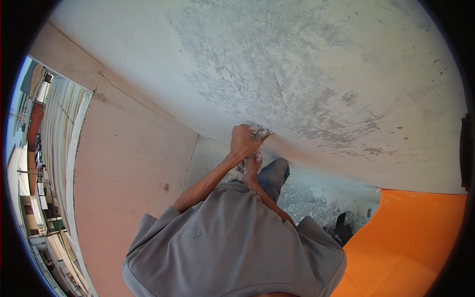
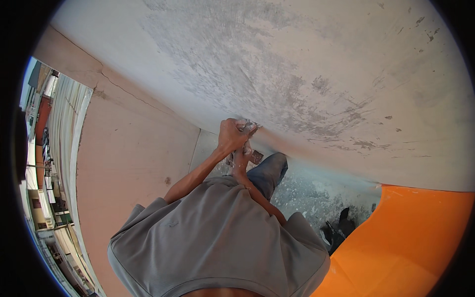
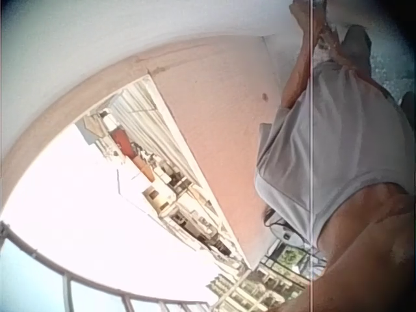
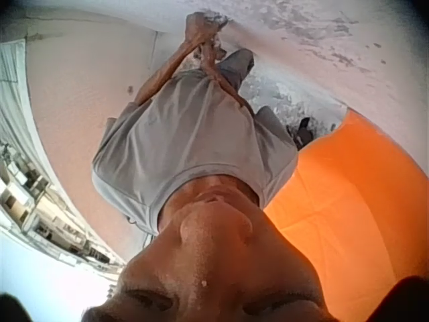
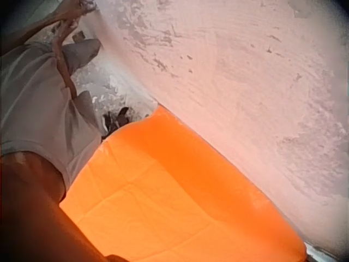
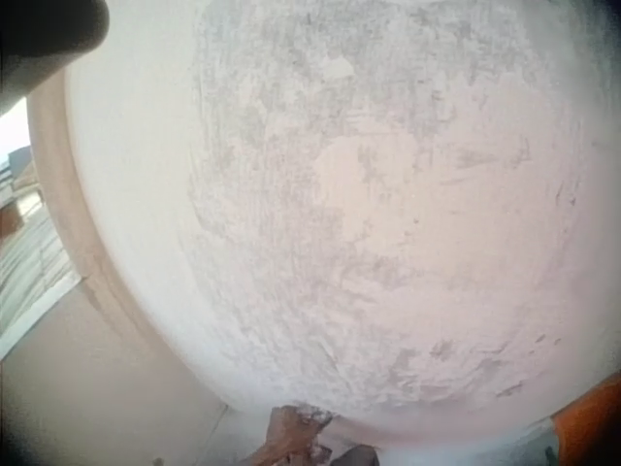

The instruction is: The recorder is patching a wall using a putty knife.

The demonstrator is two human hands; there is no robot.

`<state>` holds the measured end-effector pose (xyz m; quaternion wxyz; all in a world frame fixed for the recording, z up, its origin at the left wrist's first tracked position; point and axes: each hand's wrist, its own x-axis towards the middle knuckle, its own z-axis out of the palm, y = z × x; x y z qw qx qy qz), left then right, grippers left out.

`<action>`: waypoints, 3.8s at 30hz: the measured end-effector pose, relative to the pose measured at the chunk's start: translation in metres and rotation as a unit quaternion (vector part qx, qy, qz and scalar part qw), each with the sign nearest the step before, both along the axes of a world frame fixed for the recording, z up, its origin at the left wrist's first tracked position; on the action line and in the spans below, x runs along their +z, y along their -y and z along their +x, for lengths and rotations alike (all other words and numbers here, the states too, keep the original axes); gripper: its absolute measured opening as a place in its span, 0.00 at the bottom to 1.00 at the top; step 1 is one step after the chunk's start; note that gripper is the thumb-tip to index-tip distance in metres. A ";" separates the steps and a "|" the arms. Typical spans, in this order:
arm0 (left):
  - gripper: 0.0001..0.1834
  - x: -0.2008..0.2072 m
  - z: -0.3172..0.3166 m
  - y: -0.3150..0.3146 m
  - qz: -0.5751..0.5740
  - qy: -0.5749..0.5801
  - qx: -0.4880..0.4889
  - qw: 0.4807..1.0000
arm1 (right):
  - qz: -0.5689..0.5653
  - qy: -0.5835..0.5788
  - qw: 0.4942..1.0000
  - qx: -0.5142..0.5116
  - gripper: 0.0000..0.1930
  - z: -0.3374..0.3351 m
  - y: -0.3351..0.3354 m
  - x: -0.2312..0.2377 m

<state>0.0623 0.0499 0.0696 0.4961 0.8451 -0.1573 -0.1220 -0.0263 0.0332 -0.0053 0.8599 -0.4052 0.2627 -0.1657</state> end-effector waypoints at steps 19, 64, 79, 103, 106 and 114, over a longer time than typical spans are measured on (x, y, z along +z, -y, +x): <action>0.16 -0.081 -0.021 0.020 -0.460 -0.449 -0.116 0.757 | -0.609 -0.164 0.776 0.021 0.14 -0.048 0.087 0.001; 0.11 -0.126 -0.021 0.026 -0.516 -0.468 -0.045 0.716 | -0.720 -0.188 0.664 0.067 0.15 -0.046 0.096 -0.004; 0.14 -0.073 -0.016 0.010 -0.329 -0.353 0.008 0.876 | -0.588 -0.194 0.777 -0.108 0.19 -0.025 0.039 -0.077; 0.20 -0.048 -0.008 0.009 0.047 0.017 0.054 0.997 | -0.098 0.039 0.993 -0.050 0.17 0.003 0.001 -0.080; 0.20 -0.036 -0.011 0.009 0.010 -0.005 0.048 0.999 | -0.101 0.040 0.993 -0.055 0.16 0.004 0.005 -0.080; 0.10 -0.076 -0.006 0.009 -0.200 -0.255 0.032 0.945 | -0.356 -0.152 0.922 -0.031 0.20 -0.014 0.027 -0.072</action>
